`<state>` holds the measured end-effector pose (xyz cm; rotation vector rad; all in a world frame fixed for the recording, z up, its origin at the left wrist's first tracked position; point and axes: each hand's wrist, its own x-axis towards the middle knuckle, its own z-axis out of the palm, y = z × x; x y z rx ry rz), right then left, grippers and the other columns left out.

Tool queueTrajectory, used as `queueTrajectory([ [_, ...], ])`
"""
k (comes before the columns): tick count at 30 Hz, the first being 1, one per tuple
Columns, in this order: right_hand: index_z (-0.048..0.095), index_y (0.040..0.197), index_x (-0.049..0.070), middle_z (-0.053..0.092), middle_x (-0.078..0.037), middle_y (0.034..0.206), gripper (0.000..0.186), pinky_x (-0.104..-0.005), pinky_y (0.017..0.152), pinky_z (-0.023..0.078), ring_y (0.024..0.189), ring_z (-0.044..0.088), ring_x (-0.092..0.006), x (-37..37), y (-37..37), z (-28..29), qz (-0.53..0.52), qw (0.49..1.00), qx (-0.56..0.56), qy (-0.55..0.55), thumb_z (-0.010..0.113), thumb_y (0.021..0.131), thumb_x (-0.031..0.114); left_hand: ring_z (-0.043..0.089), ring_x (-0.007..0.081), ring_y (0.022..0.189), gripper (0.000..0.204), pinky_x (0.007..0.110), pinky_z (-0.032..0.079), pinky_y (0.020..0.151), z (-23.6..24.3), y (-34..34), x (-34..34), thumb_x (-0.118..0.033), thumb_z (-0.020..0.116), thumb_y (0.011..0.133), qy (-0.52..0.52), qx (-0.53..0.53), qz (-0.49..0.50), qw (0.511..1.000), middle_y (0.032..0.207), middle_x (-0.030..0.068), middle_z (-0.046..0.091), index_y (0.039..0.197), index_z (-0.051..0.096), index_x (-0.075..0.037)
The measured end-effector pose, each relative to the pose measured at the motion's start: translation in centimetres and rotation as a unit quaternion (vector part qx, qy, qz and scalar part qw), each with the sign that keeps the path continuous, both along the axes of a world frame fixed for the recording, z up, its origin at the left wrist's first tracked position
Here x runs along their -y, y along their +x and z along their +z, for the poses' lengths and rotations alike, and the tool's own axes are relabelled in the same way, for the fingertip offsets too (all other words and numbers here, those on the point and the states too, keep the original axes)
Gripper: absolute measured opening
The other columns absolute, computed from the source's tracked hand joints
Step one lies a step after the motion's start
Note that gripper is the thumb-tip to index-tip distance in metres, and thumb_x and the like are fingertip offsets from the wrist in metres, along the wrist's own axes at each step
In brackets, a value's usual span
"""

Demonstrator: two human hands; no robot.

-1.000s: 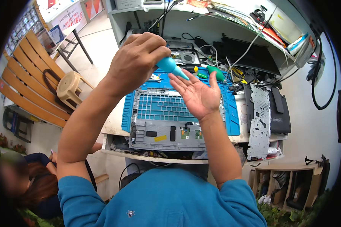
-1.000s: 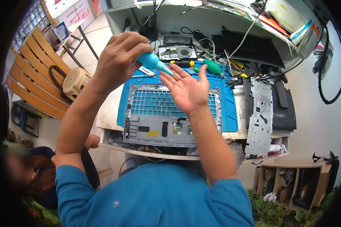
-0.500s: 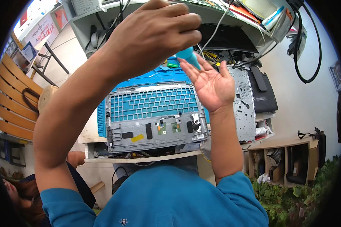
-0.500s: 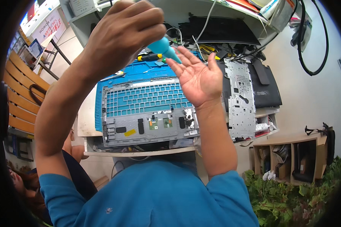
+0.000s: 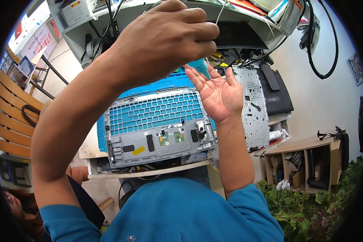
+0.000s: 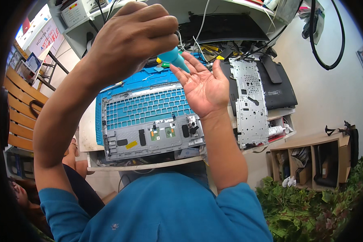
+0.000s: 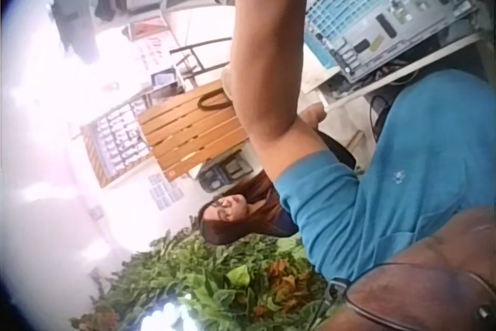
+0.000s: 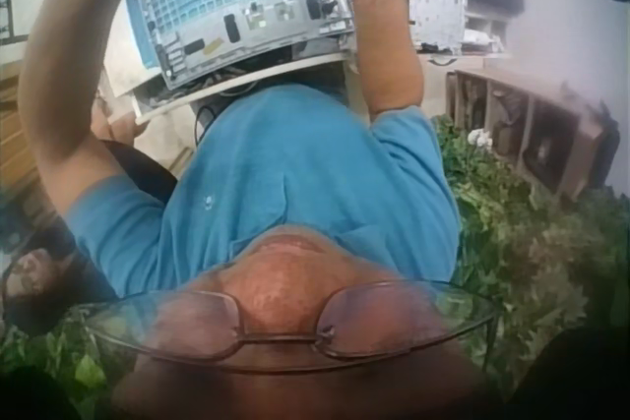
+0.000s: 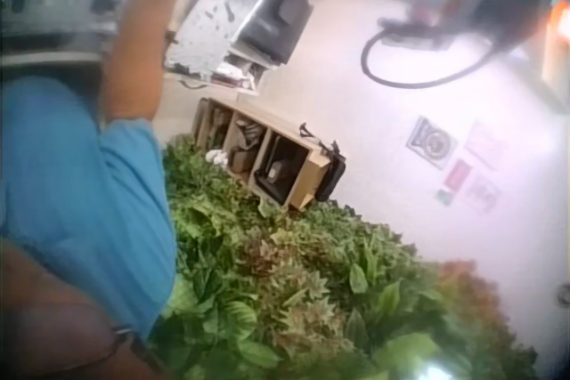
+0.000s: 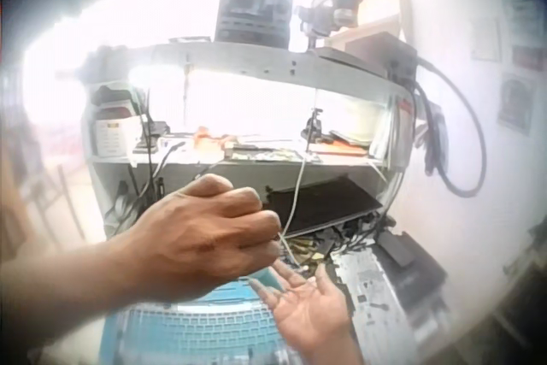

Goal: The person removes the keyboard from a laptop by hand and with a thin metal tool, then uses a blue air blower on the interior components.

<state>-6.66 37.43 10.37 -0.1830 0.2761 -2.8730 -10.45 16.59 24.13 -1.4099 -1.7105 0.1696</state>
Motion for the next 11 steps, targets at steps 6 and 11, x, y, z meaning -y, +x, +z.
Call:
queueTrajectory([
  [6, 0.033, 0.150, -0.022, 0.035, -0.041, 0.160, 0.081, -0.0611, 0.130, 0.032, 0.153, 0.036, -0.0517, -0.1, -0.3, -0.7, 0.011, 1.000, -0.008, -0.003, 0.027, 0.117, 0.052, 0.061, 0.0137, 0.101, 0.013, 0.032, 0.046, 0.090, 0.1, 1.0, 0.4, -0.018, 0.073, 0.085, -0.005, 0.016, 0.025, 1.000, 0.099, -0.0027, 0.060, 0.098, 0.070, -0.017],
  [11, 0.028, 0.156, -0.018, 0.035, -0.038, 0.162, 0.078, -0.0601, 0.130, 0.032, 0.156, 0.033, -0.0484, 0.6, 0.0, -0.3, 0.025, 0.999, 0.031, 0.002, 0.027, 0.118, 0.049, 0.066, 0.0180, 0.106, 0.019, 0.039, 0.048, 0.094, 0.5, 1.9, 0.0, -0.016, 0.077, 0.080, 0.000, 0.022, 0.041, 0.999, 0.102, -0.0002, 0.063, 0.097, 0.068, -0.014],
])
